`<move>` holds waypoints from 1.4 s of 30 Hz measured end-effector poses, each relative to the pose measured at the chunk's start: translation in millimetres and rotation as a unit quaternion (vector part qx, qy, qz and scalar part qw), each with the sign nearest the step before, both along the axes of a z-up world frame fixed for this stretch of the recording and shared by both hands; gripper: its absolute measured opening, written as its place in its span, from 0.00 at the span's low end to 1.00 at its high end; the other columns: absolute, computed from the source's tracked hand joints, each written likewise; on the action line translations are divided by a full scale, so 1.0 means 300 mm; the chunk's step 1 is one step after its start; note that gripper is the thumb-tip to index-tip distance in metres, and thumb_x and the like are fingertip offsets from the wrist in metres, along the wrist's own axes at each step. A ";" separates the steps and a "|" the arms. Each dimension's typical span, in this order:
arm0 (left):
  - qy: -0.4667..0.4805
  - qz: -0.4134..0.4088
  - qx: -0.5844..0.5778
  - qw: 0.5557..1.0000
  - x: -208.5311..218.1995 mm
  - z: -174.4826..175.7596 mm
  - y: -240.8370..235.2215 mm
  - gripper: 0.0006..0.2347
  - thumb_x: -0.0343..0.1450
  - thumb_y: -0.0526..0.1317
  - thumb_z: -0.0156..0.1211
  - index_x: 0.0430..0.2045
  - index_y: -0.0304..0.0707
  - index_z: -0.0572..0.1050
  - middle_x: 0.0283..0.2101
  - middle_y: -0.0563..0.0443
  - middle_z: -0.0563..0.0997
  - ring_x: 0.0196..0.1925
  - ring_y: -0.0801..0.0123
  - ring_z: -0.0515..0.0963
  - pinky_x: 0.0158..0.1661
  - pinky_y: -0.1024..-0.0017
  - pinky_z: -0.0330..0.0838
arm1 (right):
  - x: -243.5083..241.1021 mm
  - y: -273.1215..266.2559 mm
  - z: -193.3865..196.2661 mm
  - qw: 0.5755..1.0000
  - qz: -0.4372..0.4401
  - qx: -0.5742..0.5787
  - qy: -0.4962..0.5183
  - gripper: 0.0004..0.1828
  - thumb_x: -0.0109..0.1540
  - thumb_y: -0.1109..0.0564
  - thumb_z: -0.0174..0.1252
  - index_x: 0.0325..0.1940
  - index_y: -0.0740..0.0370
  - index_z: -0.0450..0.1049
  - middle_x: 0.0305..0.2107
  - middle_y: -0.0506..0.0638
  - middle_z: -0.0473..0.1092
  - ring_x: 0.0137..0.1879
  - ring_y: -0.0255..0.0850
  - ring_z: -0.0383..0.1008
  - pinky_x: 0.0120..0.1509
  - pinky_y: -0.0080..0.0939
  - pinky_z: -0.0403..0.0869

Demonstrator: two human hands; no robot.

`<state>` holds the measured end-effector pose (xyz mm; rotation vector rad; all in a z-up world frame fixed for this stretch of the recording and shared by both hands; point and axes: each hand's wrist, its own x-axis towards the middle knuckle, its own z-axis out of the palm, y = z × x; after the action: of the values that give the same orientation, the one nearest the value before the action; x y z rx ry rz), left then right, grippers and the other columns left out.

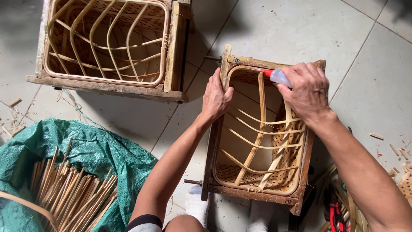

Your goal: The person assembles a rectangular basket by inserting bamboo strips into a wooden mold, applying glue to the edges, and trimming excess material. They use pliers, a knife, and scissors to shape and finish the basket frame.

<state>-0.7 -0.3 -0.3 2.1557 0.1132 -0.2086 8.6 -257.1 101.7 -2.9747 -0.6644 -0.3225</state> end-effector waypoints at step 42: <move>-0.007 -0.014 0.007 1.000 0.006 0.003 0.016 0.34 0.70 0.42 0.56 0.71 0.33 0.48 0.67 0.32 0.65 0.66 0.44 0.70 0.64 0.55 0.66 | -0.097 -0.275 0.064 0.997 -0.073 -0.013 -0.021 0.13 0.61 0.52 0.73 0.48 0.54 0.82 0.41 0.45 0.76 0.48 0.42 0.72 0.54 0.45 0.65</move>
<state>1.1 4.5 0.5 2.1736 0.0769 -0.2100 -20.6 -339.7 120.8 -3.0553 -0.4599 -0.3910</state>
